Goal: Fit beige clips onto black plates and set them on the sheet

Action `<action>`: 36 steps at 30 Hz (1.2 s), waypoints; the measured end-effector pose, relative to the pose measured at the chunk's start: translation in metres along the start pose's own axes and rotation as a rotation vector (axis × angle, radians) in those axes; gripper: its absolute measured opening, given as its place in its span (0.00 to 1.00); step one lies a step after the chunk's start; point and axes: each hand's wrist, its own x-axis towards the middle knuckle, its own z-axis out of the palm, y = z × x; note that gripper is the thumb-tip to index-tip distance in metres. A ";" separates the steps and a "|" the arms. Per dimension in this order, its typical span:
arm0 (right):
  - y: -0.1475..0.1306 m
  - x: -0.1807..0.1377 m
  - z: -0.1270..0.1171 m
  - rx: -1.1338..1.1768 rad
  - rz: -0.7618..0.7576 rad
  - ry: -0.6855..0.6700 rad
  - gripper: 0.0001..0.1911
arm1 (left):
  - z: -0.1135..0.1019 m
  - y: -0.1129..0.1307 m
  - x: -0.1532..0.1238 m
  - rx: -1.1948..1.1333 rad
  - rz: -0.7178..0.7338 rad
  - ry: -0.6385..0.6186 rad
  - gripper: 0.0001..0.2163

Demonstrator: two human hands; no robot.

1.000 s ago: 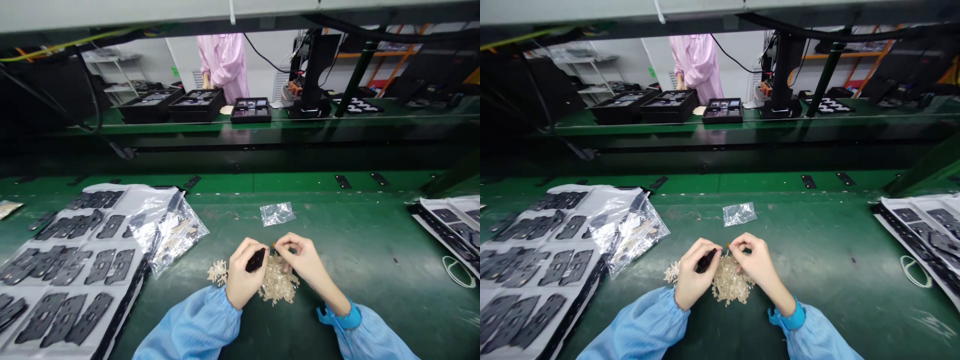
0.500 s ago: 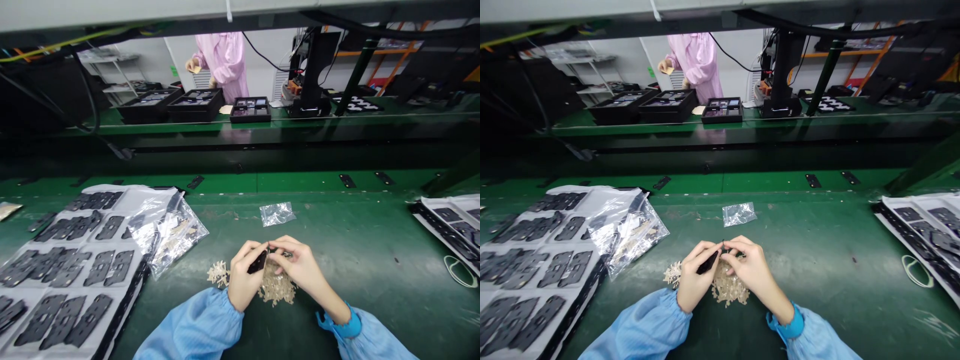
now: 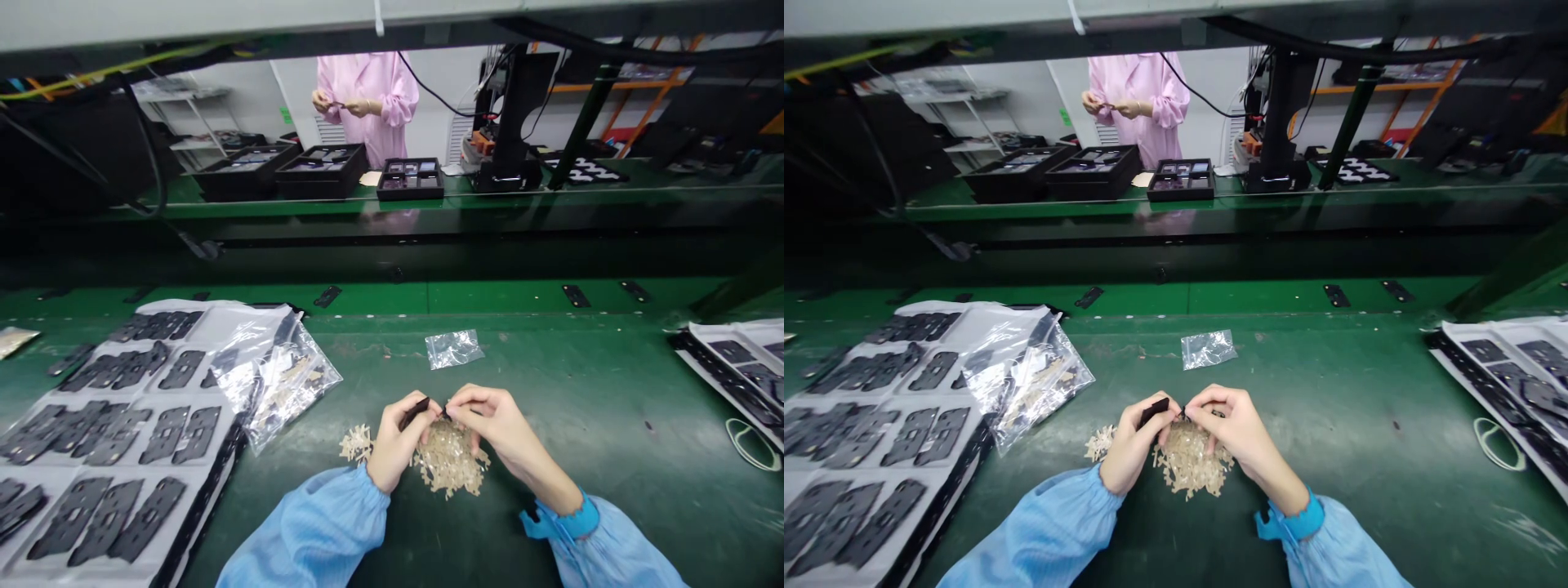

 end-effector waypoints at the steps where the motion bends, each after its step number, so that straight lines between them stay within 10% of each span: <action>1: 0.001 0.000 0.000 0.002 0.007 -0.002 0.11 | 0.000 0.000 0.000 0.004 0.000 -0.011 0.05; 11: 0.003 0.000 -0.002 0.015 0.015 -0.026 0.11 | -0.001 0.002 0.000 -0.013 -0.007 -0.038 0.05; 19: -0.005 -0.004 0.004 0.144 0.033 0.055 0.09 | -0.010 -0.002 0.005 -0.342 -0.085 0.333 0.04; 36: -0.014 -0.010 0.008 0.221 0.208 -0.034 0.15 | -0.015 -0.009 0.011 0.164 0.102 0.333 0.12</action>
